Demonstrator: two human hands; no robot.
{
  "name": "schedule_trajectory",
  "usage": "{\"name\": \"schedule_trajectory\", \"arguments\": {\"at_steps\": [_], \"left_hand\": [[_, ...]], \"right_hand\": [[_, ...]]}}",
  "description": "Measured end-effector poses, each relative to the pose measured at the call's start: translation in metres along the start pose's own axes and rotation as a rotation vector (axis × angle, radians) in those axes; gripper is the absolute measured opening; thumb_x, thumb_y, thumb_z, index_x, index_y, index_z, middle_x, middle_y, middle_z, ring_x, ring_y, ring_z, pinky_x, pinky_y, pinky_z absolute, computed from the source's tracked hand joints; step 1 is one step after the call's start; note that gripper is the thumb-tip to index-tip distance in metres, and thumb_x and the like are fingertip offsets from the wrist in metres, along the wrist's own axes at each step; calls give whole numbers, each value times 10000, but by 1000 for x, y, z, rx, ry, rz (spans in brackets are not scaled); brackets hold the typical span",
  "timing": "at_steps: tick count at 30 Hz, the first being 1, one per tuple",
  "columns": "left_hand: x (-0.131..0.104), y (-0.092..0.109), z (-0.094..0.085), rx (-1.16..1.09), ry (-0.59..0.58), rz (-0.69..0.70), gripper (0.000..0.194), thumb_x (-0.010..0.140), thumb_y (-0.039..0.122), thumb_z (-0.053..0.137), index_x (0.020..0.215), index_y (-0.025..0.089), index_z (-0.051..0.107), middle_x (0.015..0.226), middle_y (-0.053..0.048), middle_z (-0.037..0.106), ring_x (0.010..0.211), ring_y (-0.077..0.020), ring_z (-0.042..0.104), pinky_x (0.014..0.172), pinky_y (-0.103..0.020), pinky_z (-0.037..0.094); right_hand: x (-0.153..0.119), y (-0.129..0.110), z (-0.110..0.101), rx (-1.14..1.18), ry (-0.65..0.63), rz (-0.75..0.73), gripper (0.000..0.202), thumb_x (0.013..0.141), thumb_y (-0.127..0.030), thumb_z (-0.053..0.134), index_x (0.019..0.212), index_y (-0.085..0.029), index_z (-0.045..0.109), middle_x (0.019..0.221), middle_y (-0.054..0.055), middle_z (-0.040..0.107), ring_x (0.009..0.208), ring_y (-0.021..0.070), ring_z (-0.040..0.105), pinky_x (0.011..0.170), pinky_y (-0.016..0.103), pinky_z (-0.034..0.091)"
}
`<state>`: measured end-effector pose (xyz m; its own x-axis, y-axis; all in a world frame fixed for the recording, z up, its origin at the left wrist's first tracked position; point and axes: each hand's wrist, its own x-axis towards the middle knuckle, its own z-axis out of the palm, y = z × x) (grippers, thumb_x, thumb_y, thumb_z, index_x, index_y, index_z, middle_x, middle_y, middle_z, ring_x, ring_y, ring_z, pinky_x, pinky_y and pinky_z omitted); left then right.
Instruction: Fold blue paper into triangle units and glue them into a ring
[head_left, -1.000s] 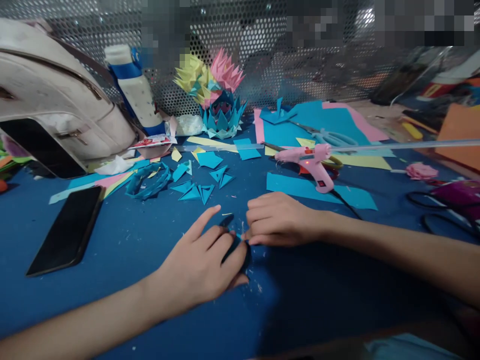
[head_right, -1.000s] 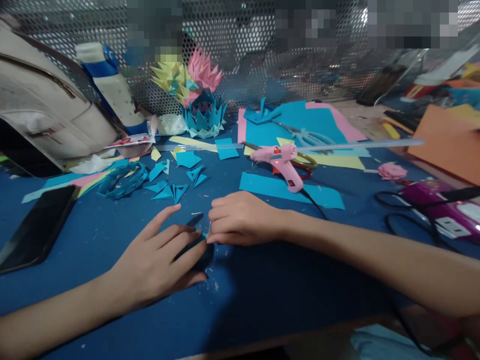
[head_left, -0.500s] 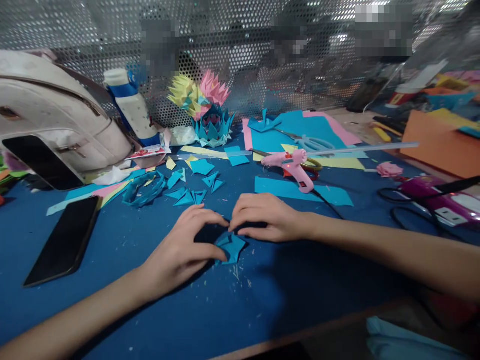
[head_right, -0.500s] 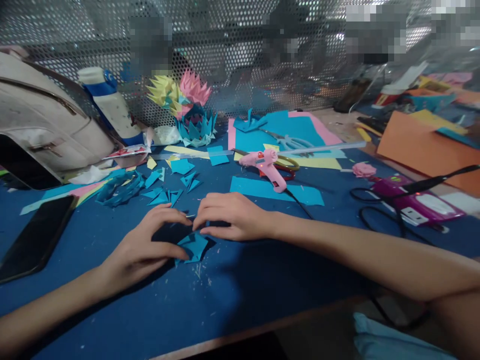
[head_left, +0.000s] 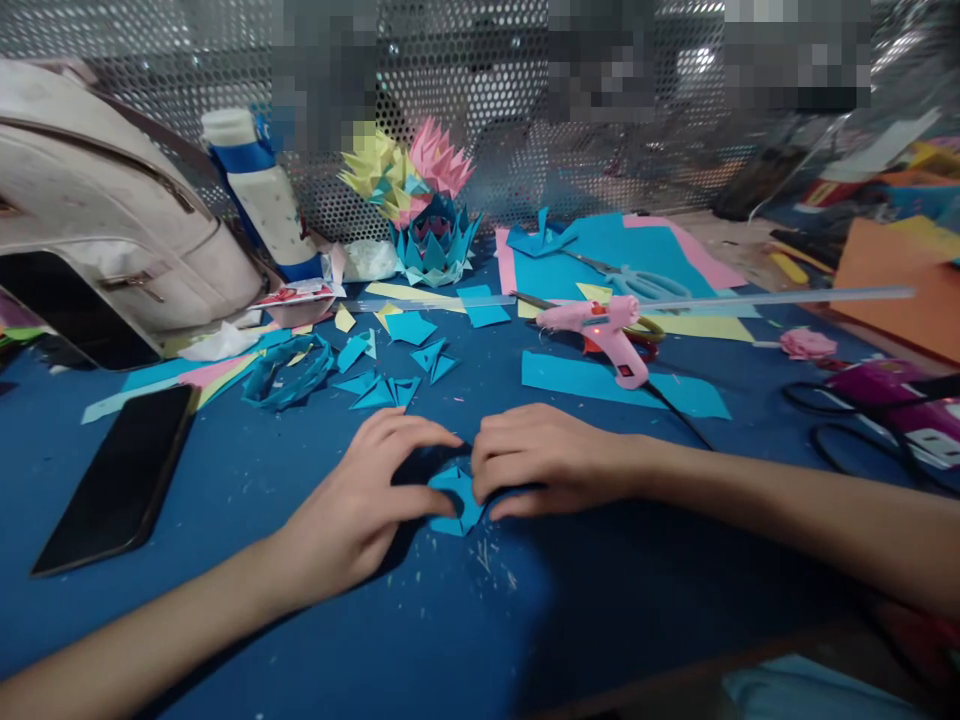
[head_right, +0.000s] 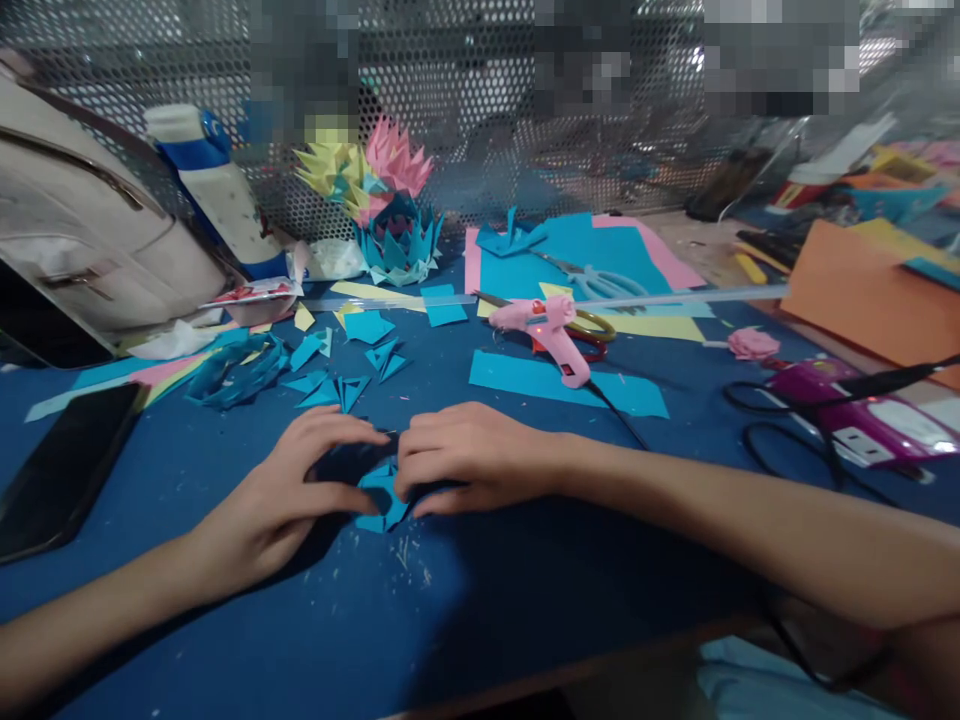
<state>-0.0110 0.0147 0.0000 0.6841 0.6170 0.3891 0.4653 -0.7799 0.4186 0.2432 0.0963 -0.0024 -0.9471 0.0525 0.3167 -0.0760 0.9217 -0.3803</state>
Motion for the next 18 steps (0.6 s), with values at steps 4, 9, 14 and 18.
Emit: {"name": "schedule_trajectory", "arguments": {"at_steps": [4,9,14,18], "left_hand": [[-7,4,3,188,-4,187,293,996,92,430,1124,185,677,1116,-71,682,1064,-200,568,1117,-473,294],[-4,10,5,255,-36,234,316,1057,150,365,1151,140,666,967,-51,720,906,-163,611,1028,-385,363],[-3,14,3,304,-38,283,320,1046,108,371,1100,97,687,862,-42,701,861,-162,632,1036,-387,366],[-7,18,4,336,-57,298,327,1035,104,369,1119,69,683,880,-53,691,864,-175,627,1074,-409,351]], "right_hand": [[0,1,-1,-7,-27,5,216,1017,-344,510,968,-203,666,954,38,674,870,139,567,753,256,387],[1,1,0,34,-25,37,230,1022,-338,494,973,-191,664,952,39,673,856,139,561,759,246,398],[2,3,0,85,1,28,214,996,-350,545,1063,-172,644,1006,62,668,908,144,572,783,243,413],[2,5,-1,54,9,20,218,1028,-320,481,1021,-192,657,977,49,666,854,136,553,753,249,393]]}}
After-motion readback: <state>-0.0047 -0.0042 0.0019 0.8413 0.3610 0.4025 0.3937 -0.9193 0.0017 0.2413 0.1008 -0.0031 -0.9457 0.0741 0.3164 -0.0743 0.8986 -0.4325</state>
